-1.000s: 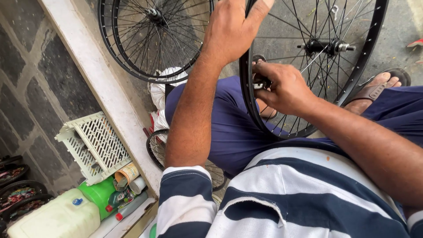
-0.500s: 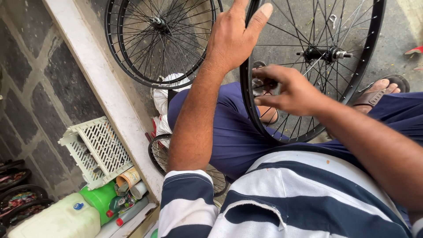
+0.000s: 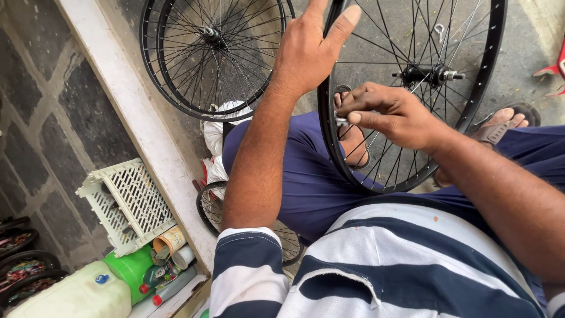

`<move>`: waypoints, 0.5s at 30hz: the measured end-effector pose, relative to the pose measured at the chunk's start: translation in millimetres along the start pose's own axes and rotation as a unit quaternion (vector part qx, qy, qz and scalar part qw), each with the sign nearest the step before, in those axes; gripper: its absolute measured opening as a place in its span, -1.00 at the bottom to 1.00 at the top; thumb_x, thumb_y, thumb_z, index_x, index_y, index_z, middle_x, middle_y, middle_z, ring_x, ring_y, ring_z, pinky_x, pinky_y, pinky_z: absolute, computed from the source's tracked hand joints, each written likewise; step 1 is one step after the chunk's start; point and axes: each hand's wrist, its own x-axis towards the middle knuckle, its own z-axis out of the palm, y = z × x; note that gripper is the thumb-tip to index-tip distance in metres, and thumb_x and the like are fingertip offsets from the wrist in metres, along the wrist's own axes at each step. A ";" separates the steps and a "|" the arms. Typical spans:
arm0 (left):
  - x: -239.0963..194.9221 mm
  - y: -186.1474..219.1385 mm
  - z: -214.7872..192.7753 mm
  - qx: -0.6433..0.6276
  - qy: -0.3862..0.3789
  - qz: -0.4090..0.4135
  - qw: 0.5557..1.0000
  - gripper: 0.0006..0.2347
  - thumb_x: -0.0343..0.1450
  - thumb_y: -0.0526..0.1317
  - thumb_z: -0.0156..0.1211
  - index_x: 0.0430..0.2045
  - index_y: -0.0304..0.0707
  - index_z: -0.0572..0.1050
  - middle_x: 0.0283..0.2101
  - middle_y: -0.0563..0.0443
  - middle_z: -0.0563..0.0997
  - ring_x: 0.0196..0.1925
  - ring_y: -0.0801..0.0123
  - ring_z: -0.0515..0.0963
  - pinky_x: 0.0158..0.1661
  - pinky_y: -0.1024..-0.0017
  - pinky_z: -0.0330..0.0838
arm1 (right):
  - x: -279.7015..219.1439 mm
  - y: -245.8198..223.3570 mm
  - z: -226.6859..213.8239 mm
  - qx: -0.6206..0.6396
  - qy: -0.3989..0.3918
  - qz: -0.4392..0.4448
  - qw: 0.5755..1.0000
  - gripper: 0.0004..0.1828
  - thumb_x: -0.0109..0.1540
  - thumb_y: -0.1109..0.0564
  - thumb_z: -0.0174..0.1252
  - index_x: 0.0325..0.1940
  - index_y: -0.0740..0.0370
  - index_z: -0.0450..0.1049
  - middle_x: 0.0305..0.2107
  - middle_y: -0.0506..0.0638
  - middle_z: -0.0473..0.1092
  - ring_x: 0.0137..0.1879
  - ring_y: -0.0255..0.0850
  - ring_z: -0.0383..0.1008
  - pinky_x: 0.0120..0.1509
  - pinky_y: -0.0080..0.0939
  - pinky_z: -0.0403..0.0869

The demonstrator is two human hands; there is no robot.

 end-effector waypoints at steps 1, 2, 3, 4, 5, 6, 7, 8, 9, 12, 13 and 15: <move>1.7 -3.7 1.3 -0.011 -0.002 -0.013 1.000 -0.57 0.48 0.13 0.07 0.02 -0.25 0.48 -0.66 -0.06 0.55 -0.61 0.21 0.69 -0.49 0.19 0.50 | 0.6 0.9 -2.0 0.044 0.000 0.008 0.999 -0.71 0.28 0.06 0.30 0.04 0.20 0.65 -0.06 0.02 0.49 0.17 -0.15 0.53 0.31 -0.09 0.51; 7.7 -8.3 5.3 0.002 0.021 0.004 1.000 -0.59 0.48 0.13 0.10 -0.08 -0.27 0.51 -0.61 -0.09 0.58 -0.54 0.13 0.69 -0.43 0.16 0.52 | 0.9 2.2 -0.5 -0.020 0.005 -0.031 0.999 -0.70 0.22 0.06 0.35 0.00 0.20 0.65 -0.06 0.03 0.51 0.18 -0.14 0.53 0.30 -0.09 0.51; 19.2 -12.7 11.9 0.014 0.044 0.021 0.999 -0.59 0.48 0.13 0.14 -0.18 -0.30 0.53 -0.57 -0.13 0.60 -0.47 0.04 0.69 -0.37 0.14 0.53 | 1.4 3.2 1.9 -0.084 0.011 -0.070 0.994 -0.68 0.16 0.07 0.39 -0.03 0.20 0.65 -0.05 0.03 0.52 0.19 -0.13 0.53 0.29 -0.09 0.51; 28.0 -16.9 18.6 0.025 0.068 0.039 0.997 -0.59 0.48 0.13 0.18 -0.28 -0.33 0.56 -0.52 -0.16 0.63 -0.39 -0.04 0.70 -0.31 0.11 0.54 | 0.8 3.4 3.0 -0.150 0.017 -0.107 0.983 -0.65 0.10 0.07 0.44 -0.06 0.20 0.65 -0.05 0.04 0.53 0.19 -0.13 0.53 0.27 -0.09 0.50; 32.2 -20.4 23.7 0.034 0.076 0.048 0.995 -0.61 0.47 0.11 0.18 -0.27 -0.33 0.57 -0.46 -0.19 0.64 -0.34 -0.09 0.69 -0.28 0.09 0.53 | 0.6 3.3 5.8 -0.170 0.033 -0.113 0.978 -0.66 0.09 0.07 0.45 -0.09 0.19 0.65 -0.06 0.03 0.53 0.15 -0.14 0.55 0.22 -0.12 0.53; 35.0 -22.2 26.3 0.043 0.087 0.055 0.994 -0.63 0.47 0.09 0.19 -0.26 -0.32 0.58 -0.40 -0.22 0.66 -0.28 -0.14 0.68 -0.25 0.07 0.52 | 1.9 2.9 9.8 -0.190 0.046 -0.119 0.973 -0.68 0.09 0.07 0.45 -0.11 0.17 0.64 -0.06 0.02 0.53 0.10 -0.15 0.57 0.16 -0.14 0.56; 35.9 -21.6 25.6 0.052 0.098 0.062 0.992 -0.64 0.47 0.07 0.19 -0.25 -0.31 0.59 -0.35 -0.24 0.67 -0.23 -0.18 0.68 -0.22 0.06 0.51 | 1.8 1.0 12.3 -0.211 0.059 -0.126 0.968 -0.69 0.08 0.07 0.46 -0.13 0.16 0.64 -0.07 0.01 0.53 0.06 -0.16 0.59 0.11 -0.16 0.59; 34.3 -18.6 20.7 0.038 0.076 0.051 0.995 -0.65 0.46 0.06 0.19 -0.16 -0.27 0.57 -0.32 -0.26 0.68 -0.21 -0.18 0.69 -0.20 0.07 0.53 | 1.1 -3.5 11.7 -0.227 0.050 -0.130 0.964 -0.71 0.08 0.09 0.46 -0.15 0.17 0.64 -0.09 0.01 0.53 0.03 -0.15 0.60 0.06 -0.15 0.60; 27.5 -12.7 15.9 0.024 0.054 0.039 0.997 -0.65 0.46 0.04 0.19 -0.07 -0.23 0.56 -0.30 -0.27 0.68 -0.19 -0.18 0.69 -0.17 0.09 0.54 | -2.4 -9.2 10.3 -0.244 0.042 -0.135 0.960 -0.72 0.08 0.11 0.47 -0.16 0.18 0.63 -0.10 0.00 0.54 0.01 -0.14 0.61 0.02 -0.14 0.61; 4.0 4.1 -4.2 -0.013 -0.006 0.070 0.997 -0.55 0.45 0.00 0.20 0.20 -0.17 0.40 -0.22 -0.28 0.69 -0.14 -0.17 0.70 -0.11 0.10 0.54 | -18.0 -24.0 1.6 -0.251 0.075 -0.147 0.954 -0.76 0.11 0.18 0.42 -0.15 0.20 0.61 -0.03 0.03 0.52 0.04 -0.12 0.61 -0.03 -0.19 0.65; -1.7 6.7 -10.7 -0.025 -0.026 0.088 0.995 -0.50 0.44 -0.02 0.20 0.28 -0.15 0.33 -0.20 -0.27 0.69 -0.13 -0.17 0.70 -0.09 0.09 0.53 | -22.1 -26.0 -1.2 -0.245 0.094 -0.149 0.953 -0.76 0.13 0.20 0.39 -0.13 0.21 0.60 0.01 0.05 0.50 0.07 -0.11 0.60 -0.03 -0.22 0.67; -9.2 10.1 -15.5 -0.005 -0.037 0.083 0.996 -0.50 0.48 0.01 0.21 0.29 -0.10 0.30 -0.24 -0.22 0.70 -0.16 -0.12 0.72 -0.11 0.11 0.54 | -20.7 -25.1 -10.4 -0.294 0.127 -0.160 0.934 -0.76 0.16 0.21 0.42 -0.10 0.25 0.59 0.01 0.07 0.52 0.02 -0.10 0.61 -0.02 -0.17 0.63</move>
